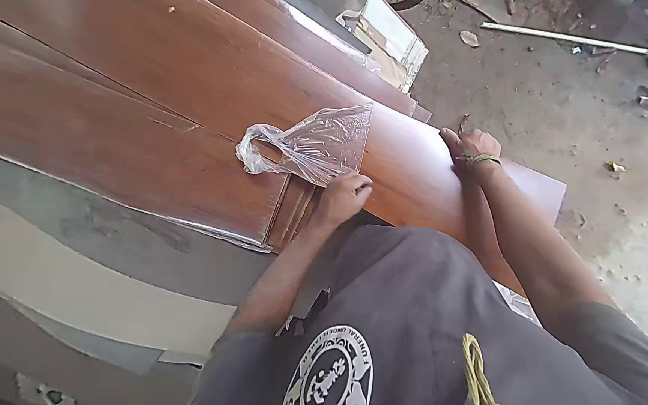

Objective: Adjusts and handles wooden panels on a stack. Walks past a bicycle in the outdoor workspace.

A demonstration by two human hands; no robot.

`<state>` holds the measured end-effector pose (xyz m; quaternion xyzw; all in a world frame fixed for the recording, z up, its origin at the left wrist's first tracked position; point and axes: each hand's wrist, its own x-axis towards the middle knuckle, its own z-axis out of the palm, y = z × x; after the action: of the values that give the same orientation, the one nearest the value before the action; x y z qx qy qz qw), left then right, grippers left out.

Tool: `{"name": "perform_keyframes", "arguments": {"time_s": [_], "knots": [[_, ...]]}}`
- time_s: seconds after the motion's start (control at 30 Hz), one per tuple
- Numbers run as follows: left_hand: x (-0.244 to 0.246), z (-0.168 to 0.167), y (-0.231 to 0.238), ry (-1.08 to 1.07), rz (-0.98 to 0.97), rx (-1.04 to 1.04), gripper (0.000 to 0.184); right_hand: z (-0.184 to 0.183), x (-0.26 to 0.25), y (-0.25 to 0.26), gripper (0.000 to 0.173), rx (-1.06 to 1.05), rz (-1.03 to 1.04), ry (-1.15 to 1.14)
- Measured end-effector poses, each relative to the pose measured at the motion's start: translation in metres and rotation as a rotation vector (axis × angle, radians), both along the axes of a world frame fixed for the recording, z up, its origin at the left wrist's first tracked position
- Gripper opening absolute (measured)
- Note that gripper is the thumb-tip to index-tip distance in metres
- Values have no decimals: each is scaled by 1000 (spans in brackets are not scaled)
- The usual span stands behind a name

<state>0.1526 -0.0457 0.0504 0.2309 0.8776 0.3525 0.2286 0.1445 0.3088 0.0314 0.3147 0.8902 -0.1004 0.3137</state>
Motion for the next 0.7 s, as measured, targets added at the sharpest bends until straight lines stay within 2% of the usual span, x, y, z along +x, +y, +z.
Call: {"name": "perform_keyframes", "arguments": {"time_s": [0.1, 0.23, 0.47, 0.57, 0.7], "knots": [[20, -23, 13, -112, -87, -179, 30, 4, 5, 0, 99, -1, -33, 1], [22, -31, 14, -49, -151, -266, 34, -3, 7, 4, 98, 3, -17, 21], [5, -52, 10, 199, -487, -135, 24, -14, 15, 9, 98, -46, -53, 32], [-6, -49, 9, 161, -600, -132, 24, -13, 15, 9, 96, -51, -24, 36], [-8, -51, 14, 146, -629, -185, 23, -14, 14, 11, 96, -55, -76, 45]]}}
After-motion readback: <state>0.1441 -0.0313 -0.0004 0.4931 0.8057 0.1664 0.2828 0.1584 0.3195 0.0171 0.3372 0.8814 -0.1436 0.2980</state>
